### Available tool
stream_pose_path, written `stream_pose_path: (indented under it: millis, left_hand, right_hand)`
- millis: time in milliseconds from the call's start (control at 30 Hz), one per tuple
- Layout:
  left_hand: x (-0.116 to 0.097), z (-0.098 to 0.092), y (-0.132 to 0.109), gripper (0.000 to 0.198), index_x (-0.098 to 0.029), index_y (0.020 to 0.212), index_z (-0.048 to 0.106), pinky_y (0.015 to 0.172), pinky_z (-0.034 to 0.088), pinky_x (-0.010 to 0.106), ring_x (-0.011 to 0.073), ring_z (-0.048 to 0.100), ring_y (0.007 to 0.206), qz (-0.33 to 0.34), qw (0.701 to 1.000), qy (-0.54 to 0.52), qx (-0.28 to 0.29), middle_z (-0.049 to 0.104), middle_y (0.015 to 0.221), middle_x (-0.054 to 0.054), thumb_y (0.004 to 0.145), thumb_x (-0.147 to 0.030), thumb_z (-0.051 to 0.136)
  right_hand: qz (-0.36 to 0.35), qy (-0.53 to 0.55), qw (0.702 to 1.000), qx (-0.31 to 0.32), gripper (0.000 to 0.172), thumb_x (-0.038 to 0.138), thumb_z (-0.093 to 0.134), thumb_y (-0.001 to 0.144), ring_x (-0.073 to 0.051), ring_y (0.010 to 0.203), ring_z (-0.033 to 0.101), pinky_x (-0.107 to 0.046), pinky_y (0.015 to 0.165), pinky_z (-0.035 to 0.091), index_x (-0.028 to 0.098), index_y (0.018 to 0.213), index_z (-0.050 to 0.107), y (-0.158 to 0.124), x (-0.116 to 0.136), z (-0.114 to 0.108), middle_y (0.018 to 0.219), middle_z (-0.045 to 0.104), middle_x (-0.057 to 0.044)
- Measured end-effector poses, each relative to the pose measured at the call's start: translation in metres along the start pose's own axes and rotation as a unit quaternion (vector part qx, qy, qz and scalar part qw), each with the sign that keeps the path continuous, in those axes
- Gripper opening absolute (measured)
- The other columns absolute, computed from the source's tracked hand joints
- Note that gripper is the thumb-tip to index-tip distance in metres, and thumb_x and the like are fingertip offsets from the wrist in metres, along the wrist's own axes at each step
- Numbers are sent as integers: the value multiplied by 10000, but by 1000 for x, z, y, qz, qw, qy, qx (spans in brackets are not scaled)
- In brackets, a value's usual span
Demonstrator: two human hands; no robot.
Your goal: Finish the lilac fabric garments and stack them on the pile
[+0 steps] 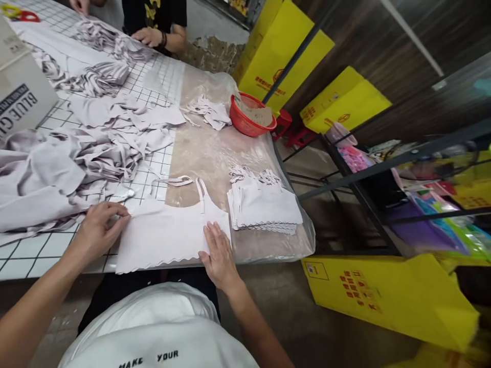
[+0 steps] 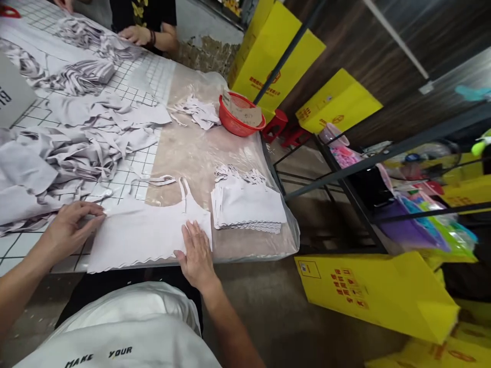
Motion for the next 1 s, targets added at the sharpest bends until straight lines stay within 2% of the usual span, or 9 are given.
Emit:
stream_pose_path:
  millis: [100,200,300,400,467,567,733,867,1000]
  left_hand:
    - [2,-4,-2,247,-207,809,596,887,514,429,241,608,946,-6,1000,11,-8,644,948,49,929,-374,459]
    - [-10,-8,-5,180,-183,860,602,929,510,480,278,596,1019,-9,996,70,-47,627,1032,97,916,-276,458]
    - [-38,-6,-9,203,-154,1015,609,965,499,524,319,566,1138,18,989,109,-97,587,1202,167,918,-208,440]
    - [-73,19,-10,262,-166,1149,591,1036,483,495,292,526,1252,94,990,89,-60,558,1329,158,965,-207,409]
    - [-89,41,-10,307,-161,1223,578,1083,460,481,283,477,1336,146,987,74,-8,559,1370,146,995,-232,386]
    - [-94,66,-8,393,-139,1338,539,1123,423,511,308,392,1424,163,982,78,55,526,1445,154,1018,-302,377]
    - [-84,81,-6,461,-132,1402,512,1149,386,528,325,343,1459,134,981,104,94,463,1517,149,1024,-361,379]
    - [-85,82,-7,463,-143,1403,516,1162,367,519,322,326,1468,131,980,113,93,450,1533,127,1025,-374,382]
    - [-88,80,-5,464,-146,1408,508,1167,349,519,328,306,1475,128,981,113,93,456,1526,132,1022,-377,397]
  right_hand:
    - [41,-18,999,12,630,430,295,1036,-270,1519,221,-504,1184,317,140,1585,191,2,-17,5,1595,341,-160]
    - [48,-29,998,18,628,432,307,1033,-280,1510,244,-510,1185,304,135,1578,212,-1,-30,11,1594,341,-165]
    - [34,-28,999,-7,603,419,329,1029,-287,1497,265,-507,1169,315,131,1556,272,0,-34,8,1580,360,-171]
    - [25,-22,998,-60,520,389,366,1022,-314,1458,311,-529,1124,343,140,1474,425,23,-28,-11,1504,452,-181]
    - [12,-13,997,-76,424,323,379,1017,-306,1422,350,-511,1106,354,177,1384,535,56,-16,-26,1441,510,-160]
    - [-44,-3,998,-52,361,217,407,994,-278,1369,396,-454,1085,364,211,1287,619,125,14,-34,1394,545,-132]
    - [-170,-43,983,47,362,129,444,962,-277,1346,386,-443,1034,365,232,1248,640,222,67,1,1443,512,-120]
    - [-238,-106,960,106,310,98,398,966,-281,1258,448,-424,996,353,169,1105,667,250,86,21,1345,582,-141]
    - [-256,-127,953,98,272,76,411,941,-275,1034,555,-408,933,362,136,1082,636,224,97,-13,1043,680,-150]
Point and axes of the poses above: each hand's wrist, its own y-axis towards the middle knuckle, its own z-axis out of the palm, x = y × z, the point moved 9 cm from there along y, towards the middle knuckle
